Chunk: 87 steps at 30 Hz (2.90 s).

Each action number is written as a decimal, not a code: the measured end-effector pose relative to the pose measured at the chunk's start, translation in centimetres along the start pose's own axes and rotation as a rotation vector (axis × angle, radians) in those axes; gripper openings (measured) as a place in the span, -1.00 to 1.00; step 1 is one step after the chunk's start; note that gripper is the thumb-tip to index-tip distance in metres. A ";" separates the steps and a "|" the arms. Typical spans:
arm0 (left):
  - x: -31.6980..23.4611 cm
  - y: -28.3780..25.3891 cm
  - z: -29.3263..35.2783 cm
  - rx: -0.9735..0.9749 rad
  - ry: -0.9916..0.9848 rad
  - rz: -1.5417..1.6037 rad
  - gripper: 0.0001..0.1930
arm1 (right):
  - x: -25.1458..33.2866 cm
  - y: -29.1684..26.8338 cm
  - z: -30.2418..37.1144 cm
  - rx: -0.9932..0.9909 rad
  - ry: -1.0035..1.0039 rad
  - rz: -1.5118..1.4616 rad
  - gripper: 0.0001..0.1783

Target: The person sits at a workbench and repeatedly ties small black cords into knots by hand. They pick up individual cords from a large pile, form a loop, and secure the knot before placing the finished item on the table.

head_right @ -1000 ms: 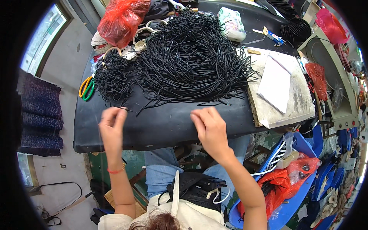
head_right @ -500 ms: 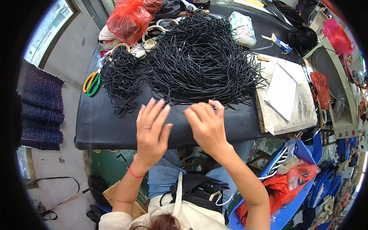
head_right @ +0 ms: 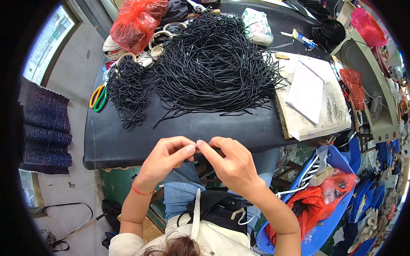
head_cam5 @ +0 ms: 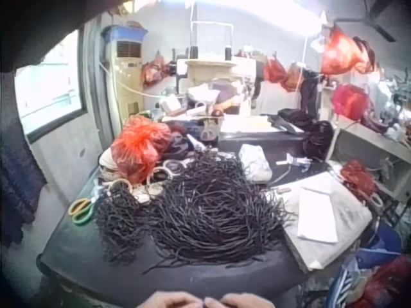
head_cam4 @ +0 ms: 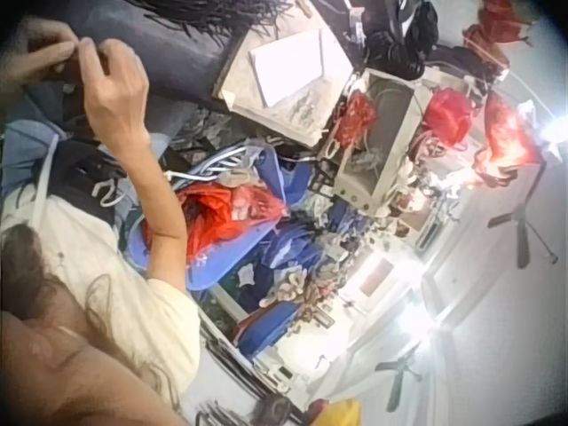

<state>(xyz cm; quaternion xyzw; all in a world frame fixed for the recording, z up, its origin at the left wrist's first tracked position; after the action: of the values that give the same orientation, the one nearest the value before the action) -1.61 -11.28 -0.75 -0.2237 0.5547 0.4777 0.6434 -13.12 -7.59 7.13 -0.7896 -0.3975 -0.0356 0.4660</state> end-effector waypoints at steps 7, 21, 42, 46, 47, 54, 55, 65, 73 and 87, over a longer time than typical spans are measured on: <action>1.7 0.0 1.0 0.059 -0.051 0.084 -0.81 | -3.7 -3.7 0.1 -0.229 0.269 0.059 -0.77; 4.5 0.3 -0.8 -0.252 0.050 0.547 -0.78 | -2.3 2.2 0.5 -0.065 0.311 -0.217 -0.77; 4.4 1.2 -0.2 -0.078 0.026 0.495 -0.83 | -1.2 1.3 0.5 -0.084 0.133 -0.022 -0.80; 3.9 1.0 -0.1 -0.149 0.088 0.321 -0.88 | -1.3 1.4 0.8 -0.045 0.154 0.005 -0.80; 3.9 0.2 0.1 -0.204 0.083 0.232 -0.88 | -1.7 1.3 0.9 -0.024 0.152 0.022 -0.80; 0.4 1.5 1.0 -0.181 0.376 -0.645 -0.87 | 0.4 0.2 -1.7 0.175 0.003 0.004 -0.88; 1.4 1.5 1.1 -0.121 0.318 -0.425 -0.85 | -1.4 0.4 -2.0 0.129 0.094 -0.057 -0.91; 2.5 0.7 0.1 -0.080 0.132 0.182 -0.73 | -2.3 2.2 1.9 0.160 0.424 -0.280 -0.87; 2.6 0.8 0.2 -0.116 0.190 0.253 -0.80 | -3.0 5.0 4.5 0.201 0.823 -1.127 -0.82; 0.4 0.6 2.4 -0.529 0.590 0.013 -0.77 | -3.8 3.4 3.3 -0.136 0.803 -0.661 -0.85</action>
<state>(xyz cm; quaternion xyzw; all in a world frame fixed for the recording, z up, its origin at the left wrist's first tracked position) -0.98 -8.87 -0.32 -0.5059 0.5750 0.5236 0.3732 -14.50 -8.19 1.23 -0.5747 -0.4125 -0.5064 0.4930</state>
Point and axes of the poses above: each hand's wrist, its own z-axis away from the middle knuckle, its own y-axis out of the palm, x = y × z, the point moved 9 cm from there along -z, towards the middle knuckle, and after that the axes turned 3 degrees about y, right-handed, at the moved point
